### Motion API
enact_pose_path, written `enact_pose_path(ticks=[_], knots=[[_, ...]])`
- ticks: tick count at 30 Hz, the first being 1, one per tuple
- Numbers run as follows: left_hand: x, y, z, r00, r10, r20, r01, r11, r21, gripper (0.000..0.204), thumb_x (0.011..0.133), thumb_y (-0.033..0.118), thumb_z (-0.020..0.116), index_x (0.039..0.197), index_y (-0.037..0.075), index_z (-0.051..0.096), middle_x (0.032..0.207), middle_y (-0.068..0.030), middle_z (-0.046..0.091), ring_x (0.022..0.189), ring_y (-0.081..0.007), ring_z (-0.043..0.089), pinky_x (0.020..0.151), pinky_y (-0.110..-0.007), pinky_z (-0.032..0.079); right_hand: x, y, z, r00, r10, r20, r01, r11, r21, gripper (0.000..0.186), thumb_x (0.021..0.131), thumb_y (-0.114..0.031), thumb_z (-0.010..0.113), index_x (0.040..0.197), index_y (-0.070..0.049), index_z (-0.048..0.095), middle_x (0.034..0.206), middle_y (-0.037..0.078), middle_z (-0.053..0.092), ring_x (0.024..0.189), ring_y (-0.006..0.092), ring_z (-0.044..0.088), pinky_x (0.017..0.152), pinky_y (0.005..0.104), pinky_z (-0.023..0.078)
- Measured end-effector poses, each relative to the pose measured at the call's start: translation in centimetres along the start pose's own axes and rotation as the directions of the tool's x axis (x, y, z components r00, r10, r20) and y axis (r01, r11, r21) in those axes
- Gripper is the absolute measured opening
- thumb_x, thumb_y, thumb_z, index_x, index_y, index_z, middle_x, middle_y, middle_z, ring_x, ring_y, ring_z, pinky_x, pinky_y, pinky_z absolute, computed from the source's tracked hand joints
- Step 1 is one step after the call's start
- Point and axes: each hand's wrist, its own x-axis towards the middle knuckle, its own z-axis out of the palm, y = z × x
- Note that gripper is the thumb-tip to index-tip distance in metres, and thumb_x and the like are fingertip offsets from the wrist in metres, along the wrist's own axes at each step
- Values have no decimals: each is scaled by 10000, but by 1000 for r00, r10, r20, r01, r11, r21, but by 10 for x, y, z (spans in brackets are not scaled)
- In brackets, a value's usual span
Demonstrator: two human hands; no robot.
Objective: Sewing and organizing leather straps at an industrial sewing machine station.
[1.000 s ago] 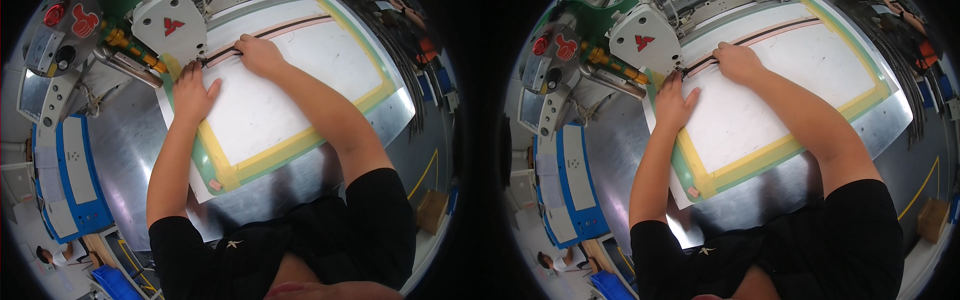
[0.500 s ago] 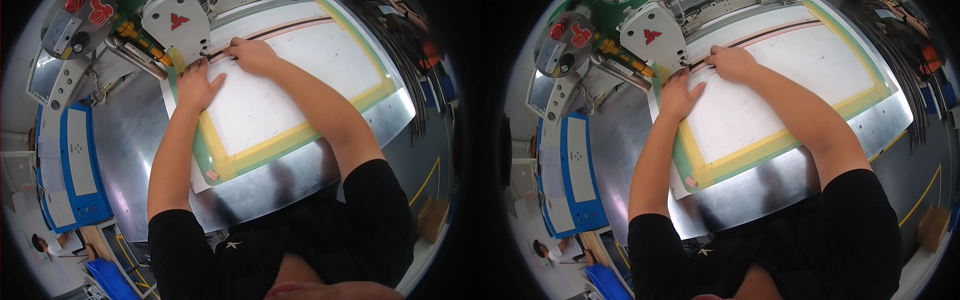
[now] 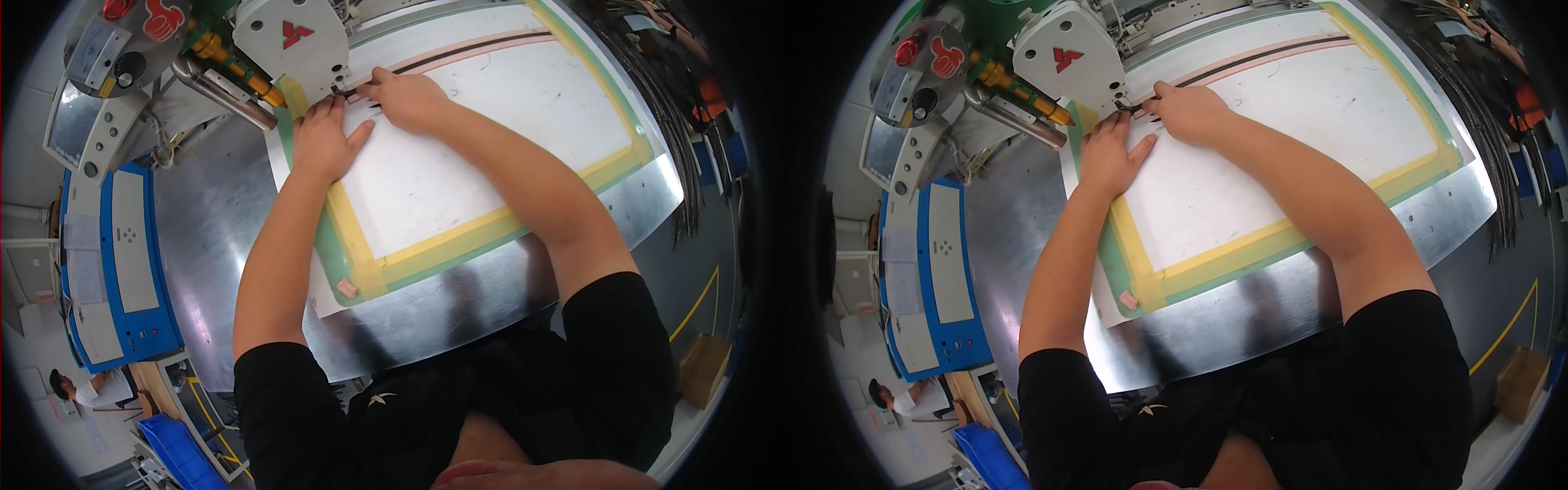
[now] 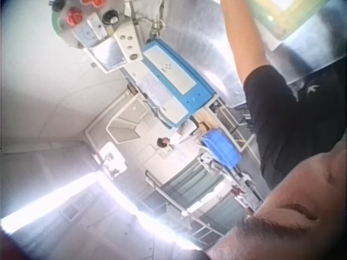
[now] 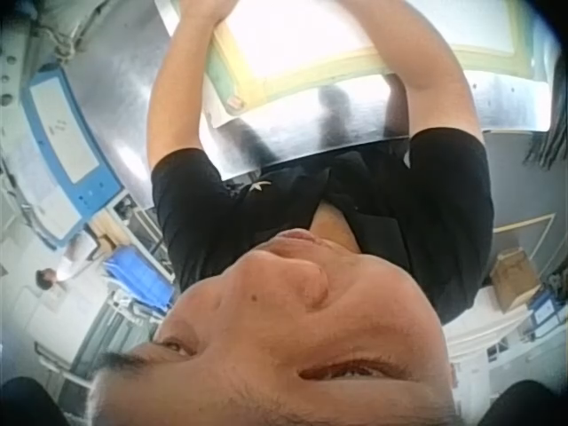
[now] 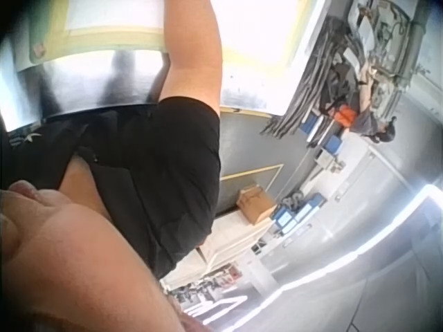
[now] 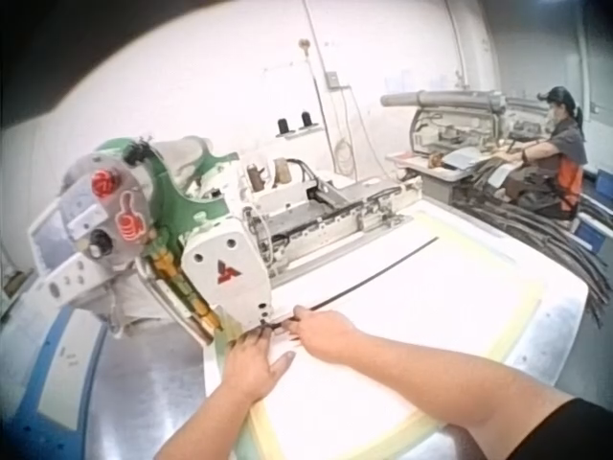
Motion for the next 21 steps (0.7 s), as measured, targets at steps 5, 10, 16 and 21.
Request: enact_pose_path(ticks=[5, 10, 16, 21], knots=[[-2, 0, 2, 1000, -7, -5, 7, 1000, 26, 759, 953, 562, 605, 1459, 0, 537, 1469, -179, 573, 1350, -343, 529, 1110, -497, 389, -1, 0, 3, 1000, -13, -22, 13, 1000, -2, 428, 958, -88, 517, 1354, -167, 657, 1264, 106, 600, 1011, 303, 715, 812, 426, 602], [-2, -1, -1, 1000, 18, -1, -18, 999, 40, 758, 957, 562, 599, 1459, -2, 538, 1470, -178, 572, 1359, -335, 522, 1110, -494, 390, -2, -1, 2, 1000, -5, -12, 5, 1000, 8, 422, 956, -87, 517, 1344, -165, 664, 1254, 106, 608, 999, 305, 718, 801, 427, 601], [-1, -3, 4, 999, 29, -15, -28, 998, 47, 755, 958, 562, 600, 1455, -3, 543, 1469, -175, 574, 1356, -332, 525, 1109, -493, 392, -3, 0, 4, 999, 6, -42, -6, 1000, 2, 435, 954, -86, 515, 1352, -175, 663, 1250, 94, 613, 970, 300, 719, 790, 433, 596], [0, -1, 3, 999, 33, -22, -32, 999, 39, 760, 958, 560, 602, 1456, -11, 540, 1465, -177, 577, 1350, -336, 530, 1110, -493, 396, -1, 4, 9, 997, -10, -76, 9, 1000, -12, 448, 950, -88, 514, 1362, -185, 661, 1245, 82, 617, 954, 291, 718, 783, 433, 592]])
